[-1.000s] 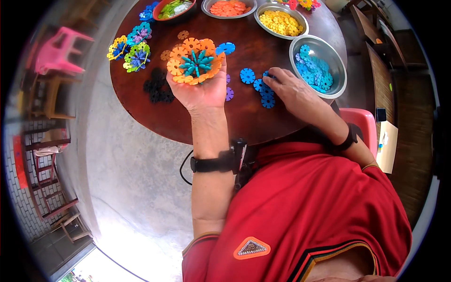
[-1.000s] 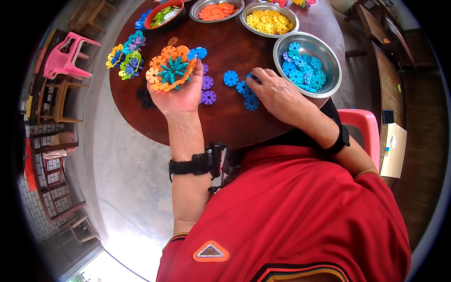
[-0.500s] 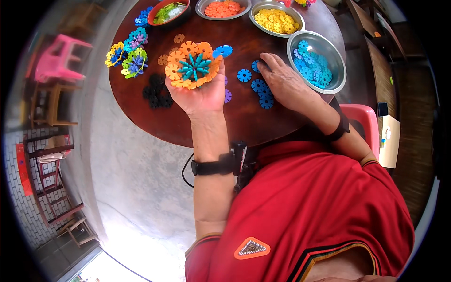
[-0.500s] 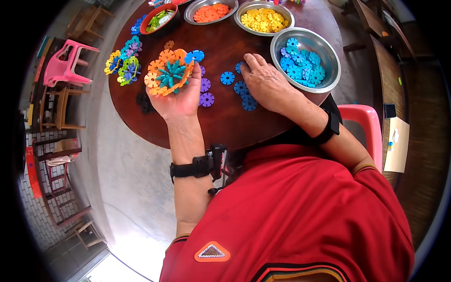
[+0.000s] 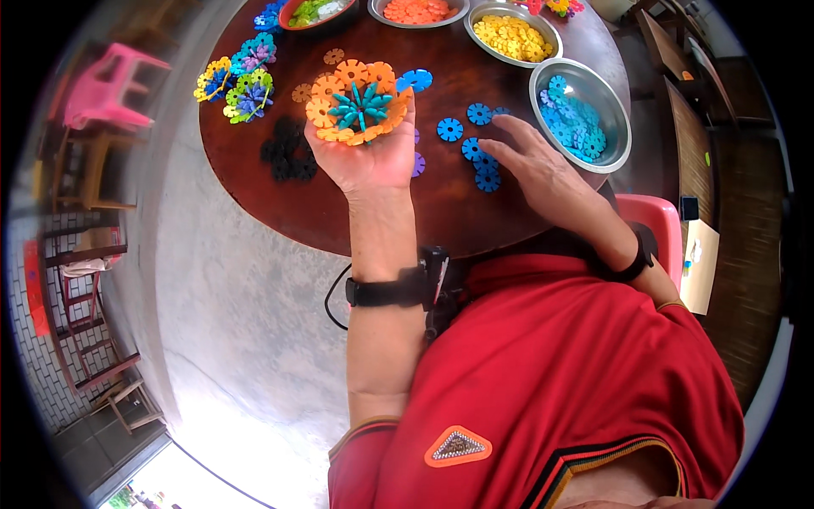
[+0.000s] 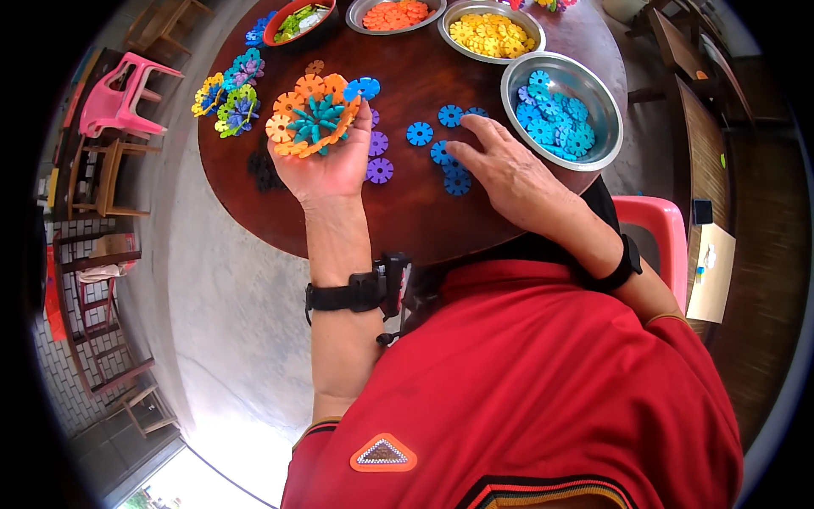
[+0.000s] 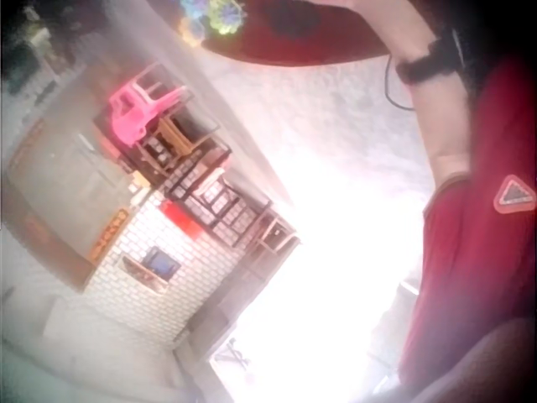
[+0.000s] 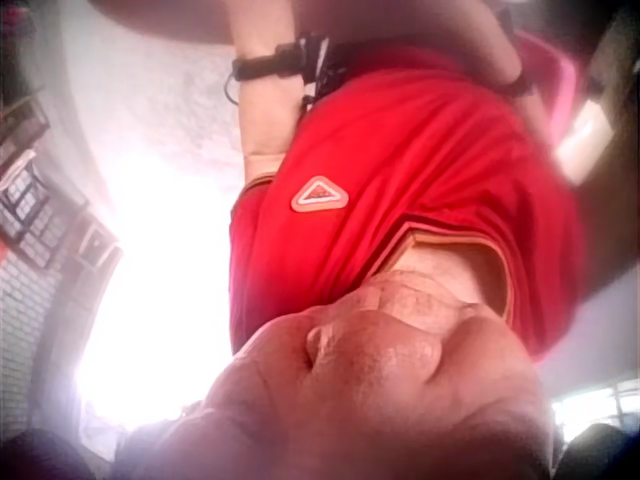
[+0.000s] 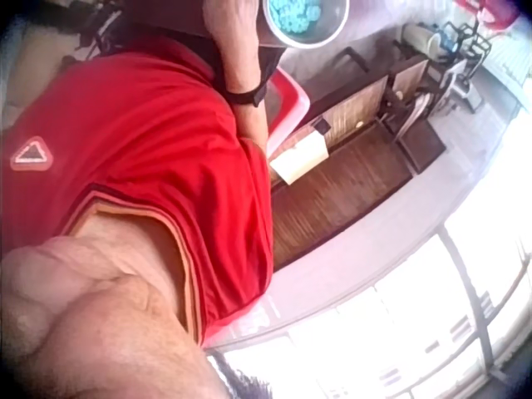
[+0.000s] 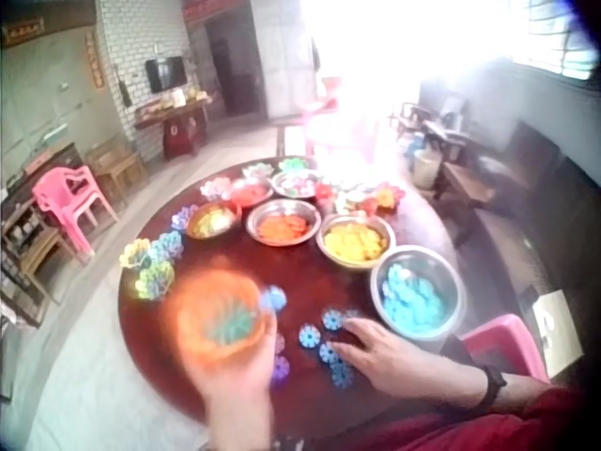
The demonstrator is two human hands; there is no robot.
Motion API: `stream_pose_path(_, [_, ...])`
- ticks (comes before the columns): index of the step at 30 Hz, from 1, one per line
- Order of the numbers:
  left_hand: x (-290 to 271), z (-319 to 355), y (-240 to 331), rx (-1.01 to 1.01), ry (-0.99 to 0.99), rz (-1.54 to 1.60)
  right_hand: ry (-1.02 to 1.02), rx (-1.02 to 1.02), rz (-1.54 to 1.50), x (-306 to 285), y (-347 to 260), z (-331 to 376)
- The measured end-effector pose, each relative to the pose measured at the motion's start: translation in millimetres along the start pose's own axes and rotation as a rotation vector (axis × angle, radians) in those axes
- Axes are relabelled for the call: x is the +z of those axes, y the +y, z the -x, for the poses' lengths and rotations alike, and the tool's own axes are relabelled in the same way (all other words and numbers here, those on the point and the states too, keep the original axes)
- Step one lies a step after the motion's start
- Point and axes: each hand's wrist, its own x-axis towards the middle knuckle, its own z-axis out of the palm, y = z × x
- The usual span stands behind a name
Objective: Assembling a structure from interlocking snowflake-shaped plastic pieces.
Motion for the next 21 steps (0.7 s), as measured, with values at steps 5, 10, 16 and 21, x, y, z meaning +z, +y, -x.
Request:
stream_pose_path(5, [0, 2, -2, -0.006, 0.024, -0.013, -0.015, -0.048, 0.058, 4, 2, -4])
stream_pose_path(10, [3, 3, -3, -0.019, 0.056, -0.063, 0.005, -0.054, 0.074, 10, 6, -15])
stream_pose_path(16, [4, 3, -4, -0.030, 0.051, -0.053, 0.003, 0.020, 0.076, 11, 14, -20])
stream_pose_path(21, [2, 3, -1, -0.019, 0.059, -0.048, 0.028, -0.039, 0.016, 2, -1, -3])
